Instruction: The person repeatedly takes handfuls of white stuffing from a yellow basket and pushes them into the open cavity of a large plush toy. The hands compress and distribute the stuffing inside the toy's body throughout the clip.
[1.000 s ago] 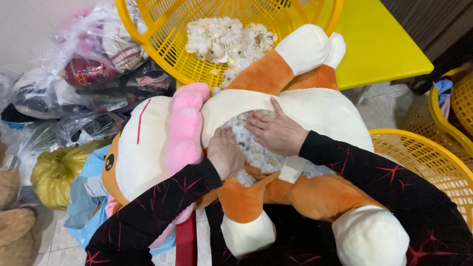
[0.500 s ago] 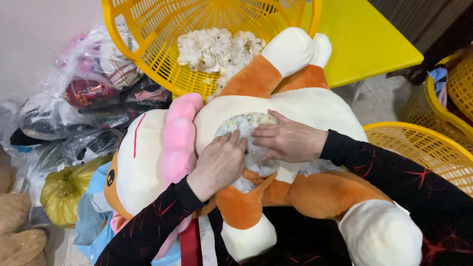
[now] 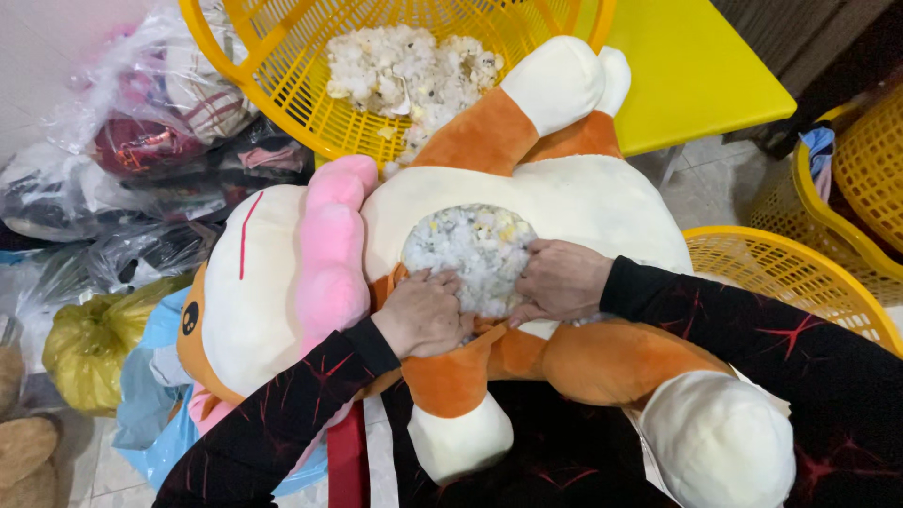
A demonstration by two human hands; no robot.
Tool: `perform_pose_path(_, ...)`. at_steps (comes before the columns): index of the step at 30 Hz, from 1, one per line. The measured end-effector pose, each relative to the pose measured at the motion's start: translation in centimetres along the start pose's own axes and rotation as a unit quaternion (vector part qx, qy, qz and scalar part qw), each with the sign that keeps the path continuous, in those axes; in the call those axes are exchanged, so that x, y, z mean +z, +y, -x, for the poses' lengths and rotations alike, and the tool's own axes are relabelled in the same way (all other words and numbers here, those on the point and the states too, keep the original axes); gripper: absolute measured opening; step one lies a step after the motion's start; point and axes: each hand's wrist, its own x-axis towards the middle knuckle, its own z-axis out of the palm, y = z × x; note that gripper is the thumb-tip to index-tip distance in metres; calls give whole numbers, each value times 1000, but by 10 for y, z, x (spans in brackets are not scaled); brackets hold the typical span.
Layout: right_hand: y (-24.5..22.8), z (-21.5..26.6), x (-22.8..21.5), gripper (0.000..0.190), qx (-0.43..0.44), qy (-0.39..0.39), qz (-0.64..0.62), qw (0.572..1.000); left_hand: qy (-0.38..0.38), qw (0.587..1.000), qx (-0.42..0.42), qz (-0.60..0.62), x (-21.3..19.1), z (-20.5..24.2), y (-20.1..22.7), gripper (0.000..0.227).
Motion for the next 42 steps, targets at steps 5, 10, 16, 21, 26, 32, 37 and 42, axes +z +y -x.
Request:
perform_pose_path(5,10,11,0,43,-160,306,-77,935,2,997,-17,77,-43,11,8,41)
perform_pose_path(10,20,0,12,38,-83,381,32,920,189,981,30,45,-35,-3,-2,46)
perform_pose_path(16,22,-19,22,55,13,250,41,967,69,994,-18,-79,13,-44,-27,66)
perform_pose_path(21,21,-20,21,52,0,266,19,964,51,993,-11,-108,-7,-43,-17,63)
perform_pose_path(26,23,-6,-24,30,-56,225,-32,972,-24,991,-2,134,-90,-32,-34,31)
perform_pose_path(32,92,-50,-115,13,-37,318,-5,947,178,975,-15,133,-161,-109,-163,25)
perform_pose_path(37,198,-168,-178,19,161,236,127,950,132,976,-173,16,-131,-216,-264,26)
perform_pose_path(42,275,-272,-138,20,234,287,72,926,276,883,-352,145,-43,-241,-301,23)
